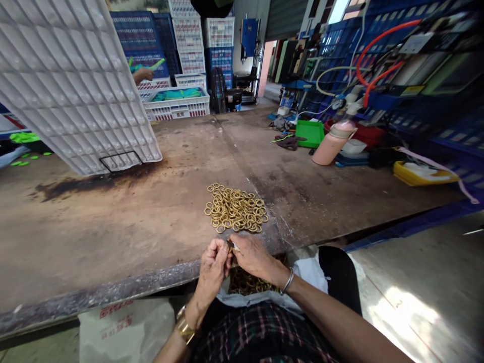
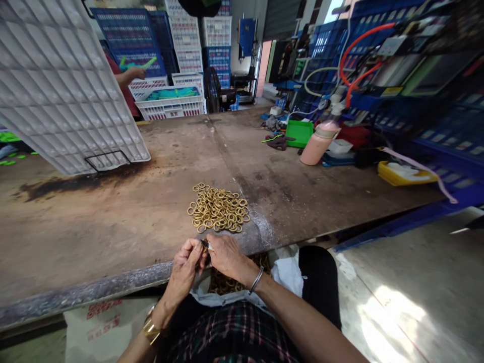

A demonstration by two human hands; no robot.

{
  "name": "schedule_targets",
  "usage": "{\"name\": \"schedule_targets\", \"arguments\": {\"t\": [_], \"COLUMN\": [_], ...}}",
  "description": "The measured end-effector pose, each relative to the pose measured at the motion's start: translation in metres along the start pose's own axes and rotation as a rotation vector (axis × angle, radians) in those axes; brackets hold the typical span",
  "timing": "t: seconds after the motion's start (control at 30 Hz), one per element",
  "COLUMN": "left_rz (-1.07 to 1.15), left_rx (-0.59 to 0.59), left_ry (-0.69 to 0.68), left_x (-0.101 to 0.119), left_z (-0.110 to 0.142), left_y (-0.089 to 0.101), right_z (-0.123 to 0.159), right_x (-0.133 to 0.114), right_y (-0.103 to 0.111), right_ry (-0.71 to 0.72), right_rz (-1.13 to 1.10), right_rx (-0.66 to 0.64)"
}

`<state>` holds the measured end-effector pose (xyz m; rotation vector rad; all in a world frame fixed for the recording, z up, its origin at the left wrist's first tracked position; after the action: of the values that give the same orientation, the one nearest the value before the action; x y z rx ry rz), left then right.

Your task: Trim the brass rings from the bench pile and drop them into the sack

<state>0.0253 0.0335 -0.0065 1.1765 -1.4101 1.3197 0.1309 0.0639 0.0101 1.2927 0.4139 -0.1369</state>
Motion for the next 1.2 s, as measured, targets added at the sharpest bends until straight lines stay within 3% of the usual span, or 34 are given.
{"name": "schedule_targets", "arguments": {"t": [0.27, 0.47, 0.6, 0.8, 1.03, 1.2], "left_rz": [-0.045, -0.139, -0.085, 0.004, 0.21, 0.301], "left_rx": [0.033, 0.041, 0.023, -0.058, -0.027, -0.017], "left_ry": [-0.03, -0.151, -0.104, -0.042, -0.083, -0.04], "left_x": [0.002, 0.001, 0.0, 0.013, 0.006, 0.006], "left_z": [0.004, 0.007, 0.013, 0.02, 0.017, 0.016], "left_y": [0.002, 0.01, 0.011, 0.003, 0.008, 0.01], "right_z": [0.003, 0.003, -0.002, -0.014, -0.016, -0.026], "right_x": [-0.004, -0.006, -0.004, 0.001, -0.011, -0.019], "right_y": [0.002, -0.002, -0.002, 0.001, 0.0, -0.002], "right_ry": [-0.024, 0.005, 0.007, -0.073, -0.029, -0.033], "right_rz": [0.086, 0.087, 0.085, 0.137, 0.04, 0.156], "right_rx": [-0.02, -0.038, -0.081, -0.008, 0.073, 0.074]}}
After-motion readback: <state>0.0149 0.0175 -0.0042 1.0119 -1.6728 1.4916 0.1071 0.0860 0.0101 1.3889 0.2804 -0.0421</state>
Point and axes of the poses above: each hand's wrist, its own z-axis away from the middle knuckle, its own y-axis out of the back of the hand, x = y × z, the point moved 4 cm from there along -z, towards the middle knuckle, and after that the axes turned 15 degrees about -y, right-handed, at the moved point
